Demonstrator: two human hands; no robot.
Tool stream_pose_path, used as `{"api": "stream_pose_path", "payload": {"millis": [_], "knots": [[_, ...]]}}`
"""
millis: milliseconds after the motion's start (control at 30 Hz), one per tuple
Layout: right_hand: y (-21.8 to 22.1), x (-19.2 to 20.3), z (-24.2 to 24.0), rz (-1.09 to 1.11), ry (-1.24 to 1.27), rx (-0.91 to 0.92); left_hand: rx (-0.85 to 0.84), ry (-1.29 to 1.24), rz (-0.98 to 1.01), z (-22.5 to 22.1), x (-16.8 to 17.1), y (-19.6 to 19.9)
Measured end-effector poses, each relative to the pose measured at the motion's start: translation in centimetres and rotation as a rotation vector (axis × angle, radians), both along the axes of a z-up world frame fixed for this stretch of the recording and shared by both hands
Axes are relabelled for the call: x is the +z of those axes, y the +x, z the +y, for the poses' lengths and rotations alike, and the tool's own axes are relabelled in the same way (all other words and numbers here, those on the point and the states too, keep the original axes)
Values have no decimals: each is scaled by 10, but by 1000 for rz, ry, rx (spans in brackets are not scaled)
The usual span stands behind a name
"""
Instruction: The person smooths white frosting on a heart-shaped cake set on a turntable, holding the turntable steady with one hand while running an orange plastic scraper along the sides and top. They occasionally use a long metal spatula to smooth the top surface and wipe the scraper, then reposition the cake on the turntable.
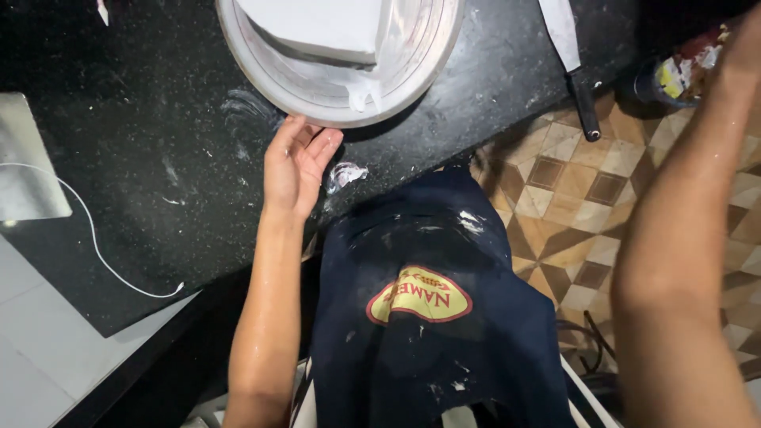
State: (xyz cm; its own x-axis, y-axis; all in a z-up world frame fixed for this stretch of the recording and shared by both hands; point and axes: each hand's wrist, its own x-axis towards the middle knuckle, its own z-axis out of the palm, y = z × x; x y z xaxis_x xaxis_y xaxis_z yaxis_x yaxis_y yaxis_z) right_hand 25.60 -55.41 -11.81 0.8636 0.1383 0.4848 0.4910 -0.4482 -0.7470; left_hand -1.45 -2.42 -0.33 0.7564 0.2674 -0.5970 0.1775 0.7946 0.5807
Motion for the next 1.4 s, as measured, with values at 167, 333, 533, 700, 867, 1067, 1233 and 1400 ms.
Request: {"api": "stream_pose_path", "payload": {"millis": [167,333,533,700,867,1067,1233,1400], "knots": [[-67,72,50,2,-90,-41,19,-9,-2,-2,-2,2],[-130,106,115,-44,-166,-177,15,-18,-10,-3,-10,-3],[-119,109,234,278,348,45,-1,11,17,-1,-4,0],[-76,123,311,261,359,77,14,14,9,4,-4,-1],[-54,99,334,61,309,97,13,-3,2,3,-5,0],[-85,124,332,146,276,173,-6,2,0,-1,-3,1],[-123,146,321,171,199,225,-17,8,-2,-7,1,2],[-151,156,313,243,197,284,-13,-8,-7,-12,-6,-1]]}}
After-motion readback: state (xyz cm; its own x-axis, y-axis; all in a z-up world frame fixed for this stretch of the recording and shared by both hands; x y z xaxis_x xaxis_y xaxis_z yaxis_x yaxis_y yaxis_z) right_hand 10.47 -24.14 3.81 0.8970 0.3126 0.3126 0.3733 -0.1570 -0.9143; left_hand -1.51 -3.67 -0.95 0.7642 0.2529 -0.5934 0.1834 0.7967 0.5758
